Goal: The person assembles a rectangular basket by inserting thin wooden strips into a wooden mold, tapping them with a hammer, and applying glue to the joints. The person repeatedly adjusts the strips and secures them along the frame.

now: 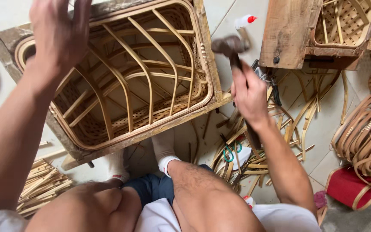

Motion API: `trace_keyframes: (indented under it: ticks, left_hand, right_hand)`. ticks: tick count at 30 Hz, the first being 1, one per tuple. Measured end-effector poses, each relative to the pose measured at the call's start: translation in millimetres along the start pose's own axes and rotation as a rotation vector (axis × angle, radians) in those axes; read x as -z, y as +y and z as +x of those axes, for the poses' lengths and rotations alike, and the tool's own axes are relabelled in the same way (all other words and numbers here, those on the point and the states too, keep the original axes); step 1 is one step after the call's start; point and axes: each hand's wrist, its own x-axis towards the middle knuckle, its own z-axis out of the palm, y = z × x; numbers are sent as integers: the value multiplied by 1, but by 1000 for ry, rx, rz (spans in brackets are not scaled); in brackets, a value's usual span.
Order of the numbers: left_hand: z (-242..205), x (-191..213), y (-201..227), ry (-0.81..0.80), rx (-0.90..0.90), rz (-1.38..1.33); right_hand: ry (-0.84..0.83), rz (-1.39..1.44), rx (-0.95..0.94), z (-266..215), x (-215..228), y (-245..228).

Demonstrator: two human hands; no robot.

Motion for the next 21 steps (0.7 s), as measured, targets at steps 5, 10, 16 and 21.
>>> trace_keyframes:
  ticks: [5,10,16,21]
  left_hand:
    - [-133,52,75,-61,-262,-185]
    - [-205,88,111,-404,-245,26]
    - [-196,91,128,-563,-151,65]
    - [-176,114,160,-540,-112,41]
  right_hand:
    - [-50,-56,-23,-74,5,33]
    - [-99,-88,-18,-120,1,32]
    - [-142,-35,193,-136,-22,7]
    - [-244,-6,71,-127,-31,-12]
